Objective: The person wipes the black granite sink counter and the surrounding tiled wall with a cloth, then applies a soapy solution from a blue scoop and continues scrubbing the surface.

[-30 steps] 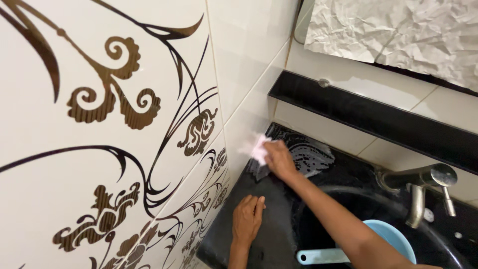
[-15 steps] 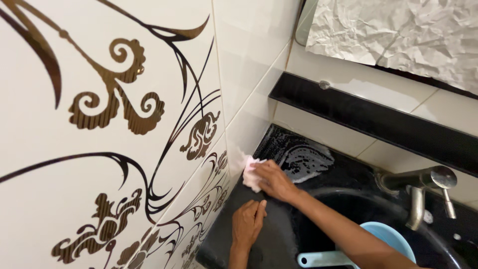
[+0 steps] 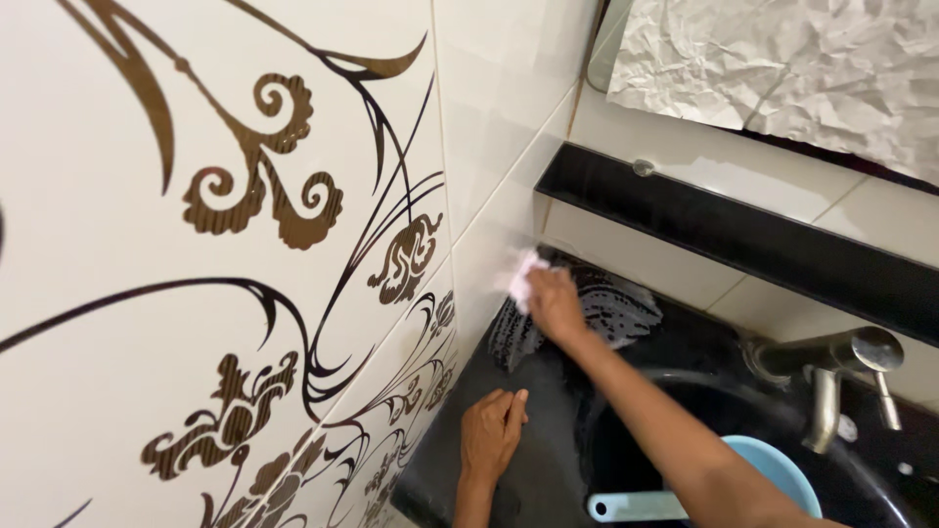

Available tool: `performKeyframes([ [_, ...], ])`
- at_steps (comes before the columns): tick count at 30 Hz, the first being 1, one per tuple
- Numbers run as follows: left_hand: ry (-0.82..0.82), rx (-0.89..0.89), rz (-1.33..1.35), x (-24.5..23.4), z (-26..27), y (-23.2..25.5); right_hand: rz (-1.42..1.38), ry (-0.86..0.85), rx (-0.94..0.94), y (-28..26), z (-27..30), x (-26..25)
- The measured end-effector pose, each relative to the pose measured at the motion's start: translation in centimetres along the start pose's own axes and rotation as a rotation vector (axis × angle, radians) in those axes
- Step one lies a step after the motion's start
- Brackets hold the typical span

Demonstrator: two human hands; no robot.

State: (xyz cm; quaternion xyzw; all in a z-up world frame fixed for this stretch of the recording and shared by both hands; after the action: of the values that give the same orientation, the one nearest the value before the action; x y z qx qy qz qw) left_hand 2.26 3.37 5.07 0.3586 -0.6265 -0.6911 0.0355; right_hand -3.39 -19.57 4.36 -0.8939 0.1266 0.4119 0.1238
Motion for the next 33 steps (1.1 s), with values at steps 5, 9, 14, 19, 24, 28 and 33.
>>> performKeyframes([
  [5,0.040,0.080,-0.051,0.4,0.6,-0.2,-0.254,-0.101,-0.199,-9.6,2.9,-2.9],
  [9,0.050,0.082,-0.099,0.8,1.8,-0.7,-0.222,-0.095,-0.207,-7.2,2.3,-3.3],
  [14,0.123,0.022,-0.200,0.2,3.6,-1.9,-0.032,-0.024,-0.022,-3.8,1.4,-1.7],
  [19,0.150,0.132,-0.196,-0.4,4.6,-1.8,-0.105,-0.062,-0.028,-10.0,2.6,-1.7],
  [24,0.147,0.162,-0.200,-0.4,4.8,-1.7,-0.276,-0.102,-0.222,-14.6,3.9,-3.1],
  [28,0.132,0.148,-0.192,-0.8,5.0,-1.4,-0.194,-0.095,-0.153,-10.7,2.8,-2.6],
  [33,0.133,0.132,-0.172,-1.1,5.0,-1.2,-0.068,-0.023,0.001,-8.0,1.6,-1.8],
])
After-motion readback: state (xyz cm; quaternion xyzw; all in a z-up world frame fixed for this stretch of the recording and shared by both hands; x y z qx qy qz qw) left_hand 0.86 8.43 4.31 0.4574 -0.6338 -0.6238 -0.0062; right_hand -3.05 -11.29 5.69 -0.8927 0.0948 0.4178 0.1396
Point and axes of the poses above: each hand's wrist, its own z-axis away from the middle knuckle, its own x-axis out of the palm, y = z × x, the point moved 8 cm from there along -z, towards the middle knuckle, and after that the axes turned 14 degrees about -x, right-handed, at the moved point
